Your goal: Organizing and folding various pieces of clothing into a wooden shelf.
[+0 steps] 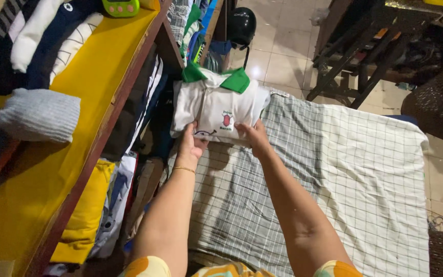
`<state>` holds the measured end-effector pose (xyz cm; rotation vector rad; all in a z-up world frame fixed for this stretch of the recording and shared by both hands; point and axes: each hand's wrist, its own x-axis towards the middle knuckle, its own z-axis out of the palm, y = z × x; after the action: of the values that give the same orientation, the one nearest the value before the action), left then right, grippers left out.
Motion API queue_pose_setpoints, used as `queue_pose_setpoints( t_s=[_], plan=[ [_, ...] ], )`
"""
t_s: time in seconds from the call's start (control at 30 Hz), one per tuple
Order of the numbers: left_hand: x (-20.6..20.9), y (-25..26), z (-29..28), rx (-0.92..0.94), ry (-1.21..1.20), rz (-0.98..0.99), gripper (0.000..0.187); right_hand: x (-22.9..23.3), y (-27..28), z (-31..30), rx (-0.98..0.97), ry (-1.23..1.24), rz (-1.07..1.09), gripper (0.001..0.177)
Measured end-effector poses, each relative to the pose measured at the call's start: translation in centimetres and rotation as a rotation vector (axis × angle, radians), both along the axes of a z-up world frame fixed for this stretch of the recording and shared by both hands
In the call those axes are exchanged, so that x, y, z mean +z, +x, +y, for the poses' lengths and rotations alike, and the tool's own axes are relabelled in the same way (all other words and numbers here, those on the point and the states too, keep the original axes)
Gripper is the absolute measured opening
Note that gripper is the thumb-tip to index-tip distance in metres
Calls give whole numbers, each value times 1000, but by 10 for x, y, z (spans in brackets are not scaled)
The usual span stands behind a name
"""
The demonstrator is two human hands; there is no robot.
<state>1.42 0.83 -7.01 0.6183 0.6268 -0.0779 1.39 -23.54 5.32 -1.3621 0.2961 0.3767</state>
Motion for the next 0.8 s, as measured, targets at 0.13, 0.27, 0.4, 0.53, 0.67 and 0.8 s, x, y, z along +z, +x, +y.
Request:
queue_pose_setpoints(
  t_s=[0.13, 0.27, 0.4, 0.53, 0.67, 0.8],
  plan=[
    [-10, 3, -13, 244, 277, -35, 59, 10, -4, 3, 17, -32, -200, 60],
    [95, -35, -33, 664, 1291, -215, 111, 39, -7, 12, -132, -101, -129, 71],
    [159, -65, -44, 332, 1823, -187, 90, 29, -19, 11, -318, -675, -652, 89],
    [146, -62, -44, -136, 2083, -159, 65, 58, -37, 26, -154, -1166, -1124, 82],
    [106, -43, -22, -36, 2147, -376, 52, 59, -35, 35, 309, -1405, -1107, 76],
    [143, -44, -20, -109, 2125, -354, 49, 66, -24, 32, 389, -1377, -987, 75]
  ],
)
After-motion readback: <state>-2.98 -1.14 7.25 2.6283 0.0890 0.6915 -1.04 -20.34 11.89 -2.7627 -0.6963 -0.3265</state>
